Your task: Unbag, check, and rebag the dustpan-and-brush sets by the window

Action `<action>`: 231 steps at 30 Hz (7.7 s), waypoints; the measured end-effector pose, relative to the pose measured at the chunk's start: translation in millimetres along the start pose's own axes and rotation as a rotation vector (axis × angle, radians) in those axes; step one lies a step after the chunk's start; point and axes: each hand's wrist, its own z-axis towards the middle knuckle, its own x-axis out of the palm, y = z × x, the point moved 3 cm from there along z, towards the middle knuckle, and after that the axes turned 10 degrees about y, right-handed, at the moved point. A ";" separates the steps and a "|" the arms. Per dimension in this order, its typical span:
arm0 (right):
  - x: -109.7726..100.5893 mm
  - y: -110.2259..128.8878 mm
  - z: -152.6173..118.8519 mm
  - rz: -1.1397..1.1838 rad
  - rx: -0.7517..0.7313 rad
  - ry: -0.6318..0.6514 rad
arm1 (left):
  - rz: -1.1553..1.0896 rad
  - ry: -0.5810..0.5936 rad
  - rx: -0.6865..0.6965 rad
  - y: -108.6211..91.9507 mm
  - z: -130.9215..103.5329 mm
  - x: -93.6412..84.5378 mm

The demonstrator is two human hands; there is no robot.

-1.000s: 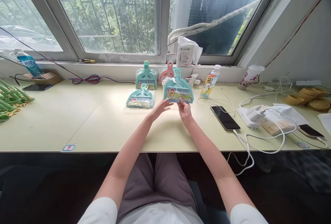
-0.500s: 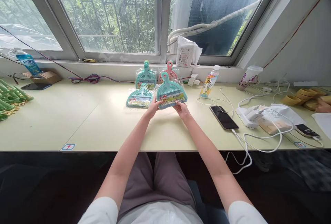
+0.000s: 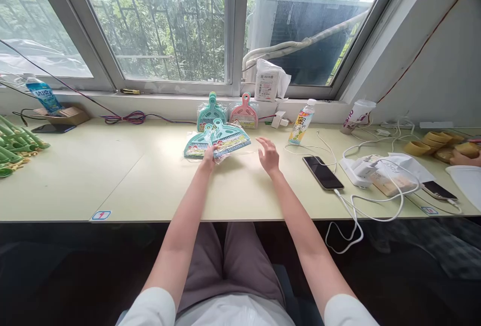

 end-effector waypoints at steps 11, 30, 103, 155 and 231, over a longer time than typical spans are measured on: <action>18.4 -14.1 6.4 0.049 -0.191 0.058 | 0.074 0.184 -0.151 9.7 0.6 -5.6; 18.9 -22.9 2.0 0.529 0.132 -0.086 | 0.247 0.537 -0.141 14.8 -13.8 12.3; 110.3 -109.6 196.4 -0.127 0.410 -0.121 | 1.321 -0.449 0.149 -52.4 31.9 -125.0; 56.4 58.0 12.2 0.376 -0.101 -0.003 | 0.375 0.288 0.167 -40.0 -9.9 -41.3; 58.8 23.8 23.6 1.363 0.315 0.072 | 0.913 -0.726 0.669 -77.3 -28.3 -62.2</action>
